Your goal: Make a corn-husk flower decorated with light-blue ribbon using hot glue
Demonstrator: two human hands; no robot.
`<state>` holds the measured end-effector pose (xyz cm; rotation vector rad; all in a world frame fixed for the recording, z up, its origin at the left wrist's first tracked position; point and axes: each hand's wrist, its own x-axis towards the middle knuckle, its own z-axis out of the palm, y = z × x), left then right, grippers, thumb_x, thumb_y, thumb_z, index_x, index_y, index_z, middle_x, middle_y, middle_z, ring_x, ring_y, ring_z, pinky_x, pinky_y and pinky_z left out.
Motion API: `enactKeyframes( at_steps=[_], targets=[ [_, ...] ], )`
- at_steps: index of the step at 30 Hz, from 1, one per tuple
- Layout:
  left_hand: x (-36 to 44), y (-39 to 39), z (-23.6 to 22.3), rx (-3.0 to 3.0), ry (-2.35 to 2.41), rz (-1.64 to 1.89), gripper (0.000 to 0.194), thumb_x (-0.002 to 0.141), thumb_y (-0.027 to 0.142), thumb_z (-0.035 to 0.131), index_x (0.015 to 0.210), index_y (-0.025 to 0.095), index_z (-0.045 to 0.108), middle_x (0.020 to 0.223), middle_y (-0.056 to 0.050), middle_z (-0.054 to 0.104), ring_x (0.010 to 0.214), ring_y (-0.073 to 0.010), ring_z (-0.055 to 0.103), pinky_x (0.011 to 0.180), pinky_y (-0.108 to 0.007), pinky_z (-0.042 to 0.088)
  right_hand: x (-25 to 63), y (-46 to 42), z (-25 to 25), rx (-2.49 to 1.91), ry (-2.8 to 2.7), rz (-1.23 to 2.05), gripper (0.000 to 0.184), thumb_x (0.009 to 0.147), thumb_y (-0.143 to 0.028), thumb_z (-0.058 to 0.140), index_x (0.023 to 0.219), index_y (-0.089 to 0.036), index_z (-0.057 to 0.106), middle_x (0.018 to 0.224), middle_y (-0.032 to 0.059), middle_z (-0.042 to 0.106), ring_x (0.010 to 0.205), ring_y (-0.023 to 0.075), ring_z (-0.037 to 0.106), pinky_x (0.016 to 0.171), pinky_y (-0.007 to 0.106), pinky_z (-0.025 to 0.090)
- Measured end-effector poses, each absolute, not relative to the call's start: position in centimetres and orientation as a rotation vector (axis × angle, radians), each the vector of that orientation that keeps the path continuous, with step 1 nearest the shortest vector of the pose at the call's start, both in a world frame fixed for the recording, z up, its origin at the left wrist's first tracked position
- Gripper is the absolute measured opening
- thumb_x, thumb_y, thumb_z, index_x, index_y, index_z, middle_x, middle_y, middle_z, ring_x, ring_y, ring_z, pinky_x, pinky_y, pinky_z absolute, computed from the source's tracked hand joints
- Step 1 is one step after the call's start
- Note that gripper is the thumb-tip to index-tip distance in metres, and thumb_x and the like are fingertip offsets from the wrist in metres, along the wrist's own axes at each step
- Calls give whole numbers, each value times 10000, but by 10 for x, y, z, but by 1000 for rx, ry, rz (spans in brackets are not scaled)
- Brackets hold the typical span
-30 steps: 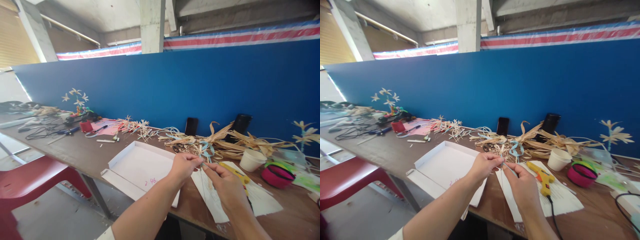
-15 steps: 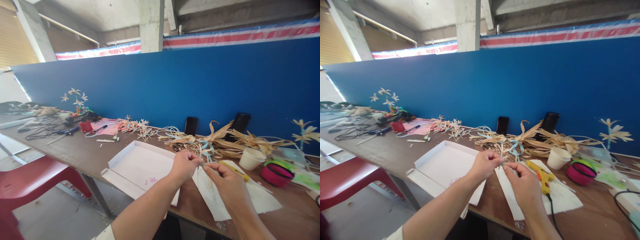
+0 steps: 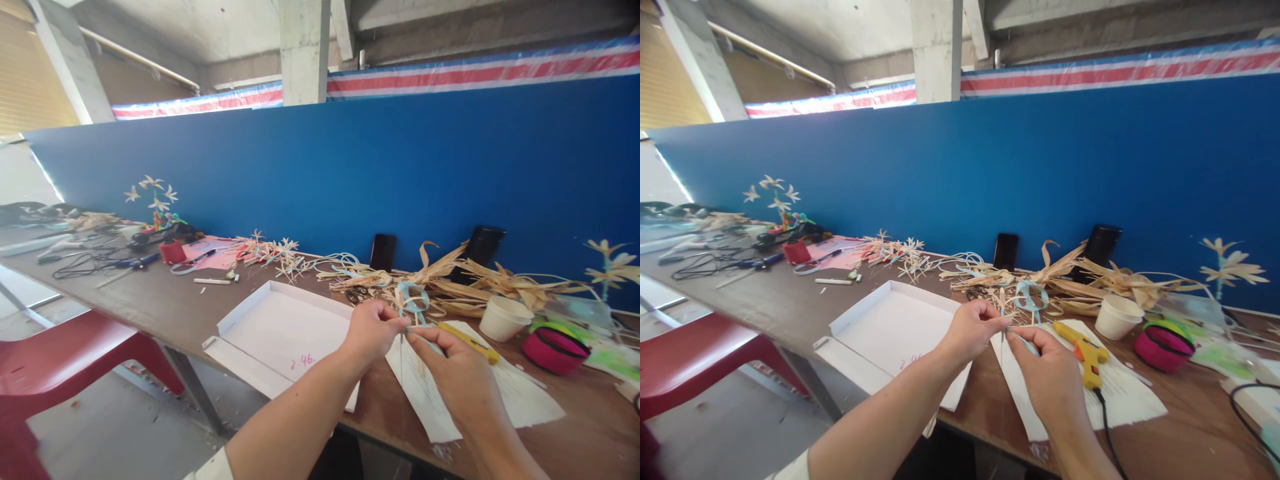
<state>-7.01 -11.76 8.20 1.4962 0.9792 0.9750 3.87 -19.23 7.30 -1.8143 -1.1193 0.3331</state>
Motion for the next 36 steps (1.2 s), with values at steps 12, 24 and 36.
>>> enactKeyframes(
  at_steps=[12, 24, 36],
  targets=[
    [-71, -118, 84, 1676, 1047, 971, 211, 634, 255, 663, 560, 171, 484, 574, 47, 487, 563, -93, 441, 538, -226, 331, 39, -193, 74, -1902, -1135, 332, 426, 632, -575, 613, 855, -232, 730, 701, 29, 699, 668, 227, 607, 618, 289, 421],
    [-69, -120, 79, 1885, 1034, 1022, 183, 648, 231, 631, 563, 172, 480, 687, 20, 517, 664, -111, 488, 624, -233, 365, 38, -195, 77, -1981, -1171, 318, 433, 664, -572, 558, 827, -207, 725, 446, -8, 556, 459, 169, 479, 510, 277, 362],
    [-68, -121, 76, 1808, 1070, 1069, 185, 654, 290, 648, 578, 167, 533, 686, 13, 551, 649, -113, 501, 615, -239, 381, 38, -190, 67, -1886, -1098, 322, 449, 669, -585, 574, 827, -189, 714, 575, 4, 639, 596, 192, 561, 566, 270, 389]
  ],
)
